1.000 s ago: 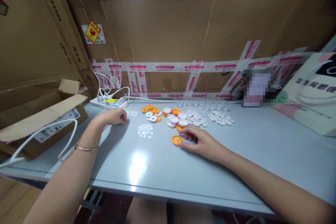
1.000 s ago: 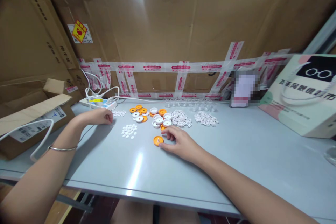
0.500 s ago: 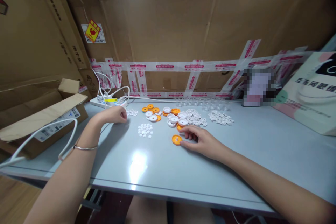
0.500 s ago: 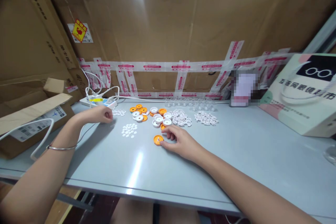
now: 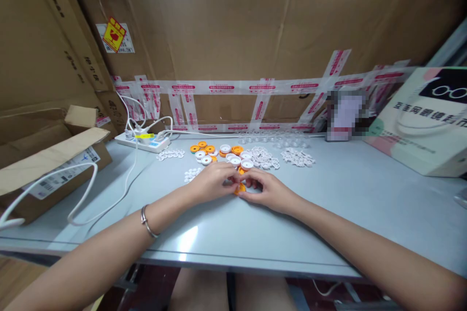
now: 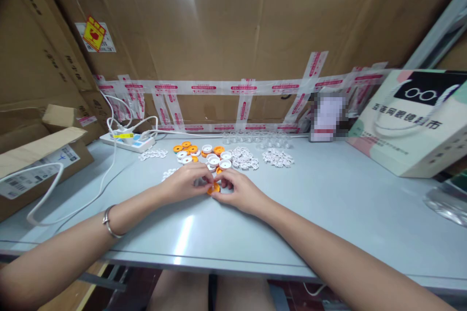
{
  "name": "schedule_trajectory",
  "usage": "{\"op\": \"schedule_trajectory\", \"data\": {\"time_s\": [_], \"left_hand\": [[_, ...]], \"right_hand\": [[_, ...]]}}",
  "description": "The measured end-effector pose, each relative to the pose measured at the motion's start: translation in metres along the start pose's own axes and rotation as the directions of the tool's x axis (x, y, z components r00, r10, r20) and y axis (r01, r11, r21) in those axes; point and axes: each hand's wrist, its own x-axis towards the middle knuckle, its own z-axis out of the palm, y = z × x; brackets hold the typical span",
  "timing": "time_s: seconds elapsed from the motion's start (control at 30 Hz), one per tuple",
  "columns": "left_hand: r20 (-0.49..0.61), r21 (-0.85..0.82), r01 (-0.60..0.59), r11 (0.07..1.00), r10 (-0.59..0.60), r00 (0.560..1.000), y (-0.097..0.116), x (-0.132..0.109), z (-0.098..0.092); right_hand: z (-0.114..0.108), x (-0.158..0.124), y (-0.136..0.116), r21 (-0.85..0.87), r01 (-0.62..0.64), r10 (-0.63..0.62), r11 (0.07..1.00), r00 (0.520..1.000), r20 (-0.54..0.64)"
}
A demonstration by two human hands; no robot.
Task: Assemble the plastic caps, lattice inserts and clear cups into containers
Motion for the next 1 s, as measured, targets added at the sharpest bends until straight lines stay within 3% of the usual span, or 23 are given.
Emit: {"op": "schedule_trajectory", "data": {"time_s": [0.73, 1.0], "left_hand": [[0.054, 0.096, -0.055, 0.994, 0.05, 0.997, 0.001, -0.004, 0.0], [-0.013, 0.018, -0.076, 0.997, 0.076, 0.997, -0.002, -0.009, -0.015]], "right_hand": [[0.001, 0.0, 0.004, 0.01, -0.001, 0.001, 1.0, 1.0, -0.015], [0.001, -0.001, 0.003, 0.029, -0.022, 0.023, 0.999, 1.0, -0.021]]}}
